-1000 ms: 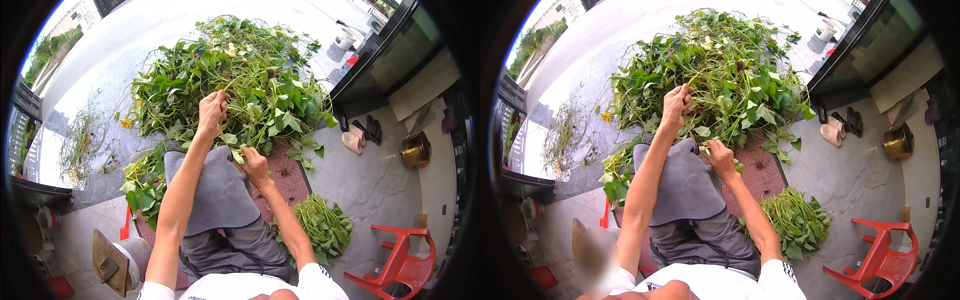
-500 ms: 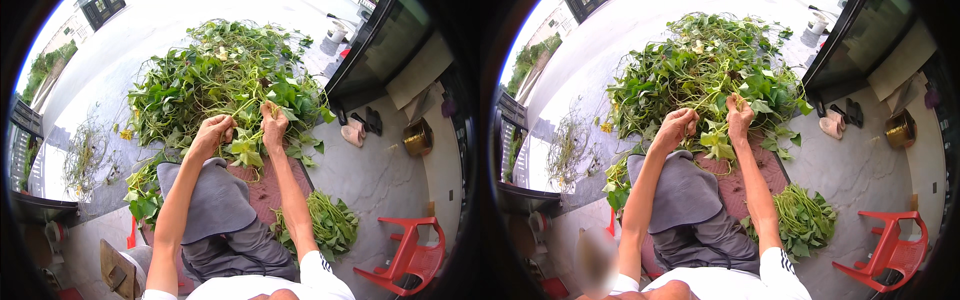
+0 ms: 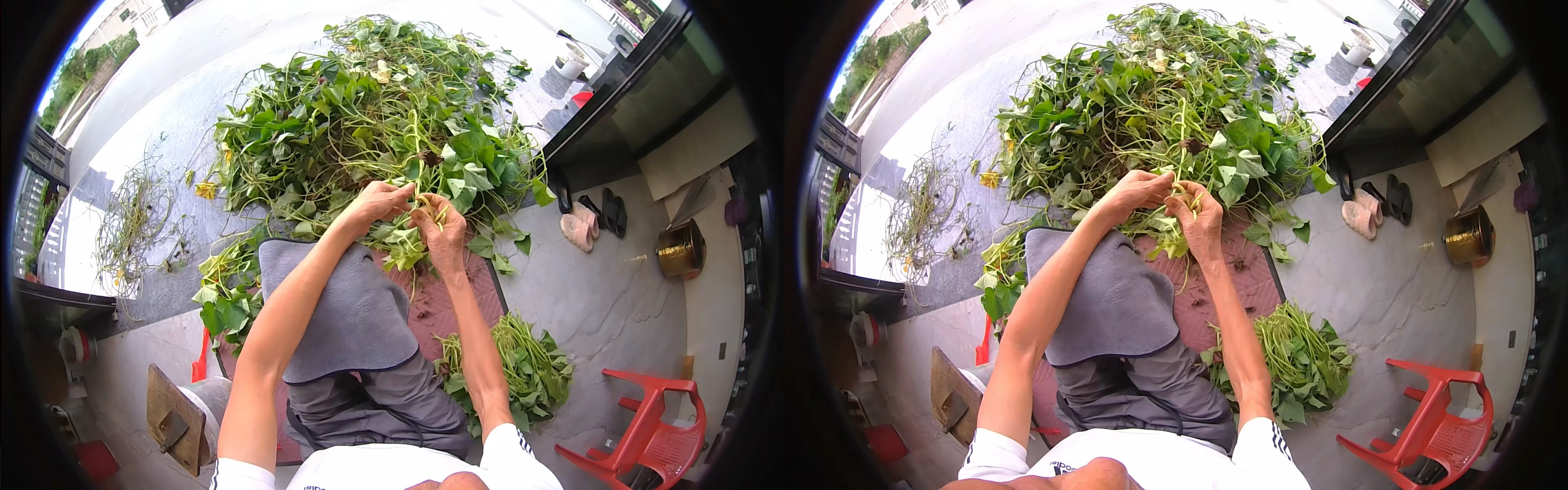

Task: The person sits on a mat and repeatedly picks up long vines of leafy greens, strips the leaves and tender stems from the main vine by hand, and places the trimmed portions into a pile on the floor. The process continues with multiple vines throughout the clip.

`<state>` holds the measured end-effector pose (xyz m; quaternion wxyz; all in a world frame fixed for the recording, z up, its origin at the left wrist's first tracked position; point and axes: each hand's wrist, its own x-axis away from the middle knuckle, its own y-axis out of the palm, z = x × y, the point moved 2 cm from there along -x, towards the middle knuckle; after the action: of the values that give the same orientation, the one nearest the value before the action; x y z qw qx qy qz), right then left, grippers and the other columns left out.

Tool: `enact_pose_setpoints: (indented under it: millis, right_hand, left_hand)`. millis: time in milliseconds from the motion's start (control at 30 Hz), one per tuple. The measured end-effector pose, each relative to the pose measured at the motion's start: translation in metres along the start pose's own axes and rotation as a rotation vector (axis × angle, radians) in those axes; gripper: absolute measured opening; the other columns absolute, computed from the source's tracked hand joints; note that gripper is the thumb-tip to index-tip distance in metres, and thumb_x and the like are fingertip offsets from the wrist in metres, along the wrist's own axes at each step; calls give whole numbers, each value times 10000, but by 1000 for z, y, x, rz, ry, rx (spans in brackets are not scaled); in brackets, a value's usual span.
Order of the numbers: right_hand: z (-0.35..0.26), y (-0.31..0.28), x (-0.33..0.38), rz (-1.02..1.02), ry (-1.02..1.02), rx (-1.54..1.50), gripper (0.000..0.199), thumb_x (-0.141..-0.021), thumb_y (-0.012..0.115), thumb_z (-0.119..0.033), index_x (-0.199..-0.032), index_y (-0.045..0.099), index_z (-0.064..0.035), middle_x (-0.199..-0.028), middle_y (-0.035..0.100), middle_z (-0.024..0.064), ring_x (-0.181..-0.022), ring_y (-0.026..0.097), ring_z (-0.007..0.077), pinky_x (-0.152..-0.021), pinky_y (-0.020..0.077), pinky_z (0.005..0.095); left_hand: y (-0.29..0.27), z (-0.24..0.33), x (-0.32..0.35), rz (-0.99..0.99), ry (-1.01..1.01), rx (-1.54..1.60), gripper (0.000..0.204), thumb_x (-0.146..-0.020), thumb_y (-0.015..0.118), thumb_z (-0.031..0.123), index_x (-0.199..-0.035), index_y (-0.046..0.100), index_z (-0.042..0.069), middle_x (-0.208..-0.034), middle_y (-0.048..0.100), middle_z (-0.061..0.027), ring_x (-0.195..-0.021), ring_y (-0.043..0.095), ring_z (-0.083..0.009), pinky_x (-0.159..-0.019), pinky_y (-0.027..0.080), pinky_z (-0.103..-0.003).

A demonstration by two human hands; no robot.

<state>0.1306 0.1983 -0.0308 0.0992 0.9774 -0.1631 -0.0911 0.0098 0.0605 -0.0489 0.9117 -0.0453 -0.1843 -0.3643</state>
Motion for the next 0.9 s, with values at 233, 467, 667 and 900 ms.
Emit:
enact_pose_setpoints:
  millis: [233, 467, 667, 900]
  right_hand:
    - [16, 20, 32, 56, 7, 366, 320, -887, 805, -3, -1142, 614, 20, -825, 723, 43, -715, 668, 80, -631, 538, 263]
    - [11, 20, 68, 71, -481, 836, 162, -966, 700, -52, -1121, 667, -16, -764, 711, 122, -638, 687, 246, -591, 526, 362]
    - [32, -31, 34, 230, 241, -127, 297, -1006, 743, -328, -1040, 683, -39, -694, 485, -86, -517, 335, 3, -440, 234, 204]
    - [28, -48, -31, 386, 90, -5, 370, -956, 765, -129, -1285, 681, 18, -805, 642, -39, -546, 466, 43, -473, 360, 231]
  left_hand:
    - [14, 4, -3, 24, -31, 415, 174, -1031, 671, 138, -1139, 686, 3, -977, 754, -100, -810, 731, -181, -755, 615, -330]
    - [-20, -11, -12, 290, 100, 426, 142, -1036, 614, 62, -1136, 678, -17, -898, 756, -109, -701, 723, -153, -639, 624, -293]
    - [-1, 2, 8, 153, 90, 397, 205, -1019, 671, 105, -1209, 690, 29, -993, 785, -93, -837, 731, -137, -813, 600, -287]
    - [15, 3, 19, -11, 90, 271, 265, -1017, 684, 114, -1252, 675, -8, -961, 780, -94, -781, 720, -132, -739, 603, -289]
